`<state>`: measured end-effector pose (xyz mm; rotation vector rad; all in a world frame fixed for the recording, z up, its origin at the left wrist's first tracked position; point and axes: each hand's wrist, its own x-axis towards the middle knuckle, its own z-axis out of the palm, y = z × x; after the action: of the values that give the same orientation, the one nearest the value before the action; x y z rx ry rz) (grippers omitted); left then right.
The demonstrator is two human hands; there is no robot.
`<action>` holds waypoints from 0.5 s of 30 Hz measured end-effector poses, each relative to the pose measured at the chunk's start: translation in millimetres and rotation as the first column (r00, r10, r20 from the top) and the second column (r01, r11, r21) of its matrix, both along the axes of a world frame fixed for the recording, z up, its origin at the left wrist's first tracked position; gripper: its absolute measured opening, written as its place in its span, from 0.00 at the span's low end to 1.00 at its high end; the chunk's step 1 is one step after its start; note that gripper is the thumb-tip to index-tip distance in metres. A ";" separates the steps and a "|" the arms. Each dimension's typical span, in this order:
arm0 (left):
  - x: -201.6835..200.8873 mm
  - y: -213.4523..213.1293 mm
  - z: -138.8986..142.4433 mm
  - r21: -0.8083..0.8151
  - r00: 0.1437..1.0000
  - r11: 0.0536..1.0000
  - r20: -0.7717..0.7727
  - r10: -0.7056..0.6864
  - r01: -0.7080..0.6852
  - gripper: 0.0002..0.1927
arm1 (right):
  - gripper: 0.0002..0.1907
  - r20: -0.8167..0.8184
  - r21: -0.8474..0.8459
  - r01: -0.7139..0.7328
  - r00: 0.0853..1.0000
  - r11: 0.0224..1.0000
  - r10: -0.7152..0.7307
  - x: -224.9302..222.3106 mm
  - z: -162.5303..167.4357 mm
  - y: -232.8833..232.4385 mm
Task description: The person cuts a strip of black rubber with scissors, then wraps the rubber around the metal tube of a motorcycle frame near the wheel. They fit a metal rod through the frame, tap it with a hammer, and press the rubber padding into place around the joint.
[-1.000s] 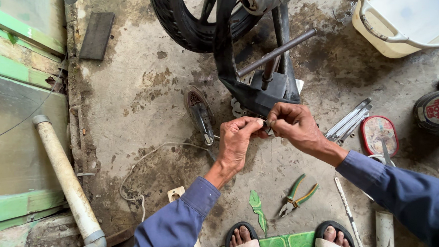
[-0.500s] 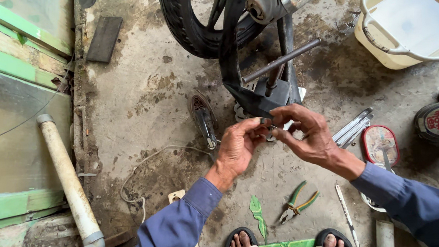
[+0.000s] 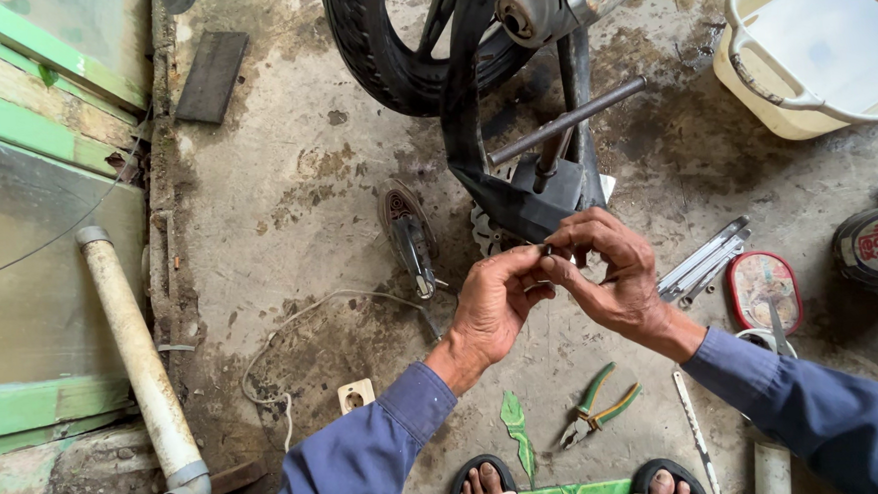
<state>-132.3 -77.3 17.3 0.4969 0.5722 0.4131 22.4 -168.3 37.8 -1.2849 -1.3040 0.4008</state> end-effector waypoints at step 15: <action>-8.3 -5.5 -36.1 0.114 0.978 0.989 -0.195 -0.069 0.093 0.10 | 0.11 0.155 -0.069 -0.004 0.988 0.998 0.015 1.2 -35.6 -6.8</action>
<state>-140.6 -82.9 -18.8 0.6811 0.7120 0.3258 23.6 -175.1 2.2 -1.3905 -1.4387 0.3604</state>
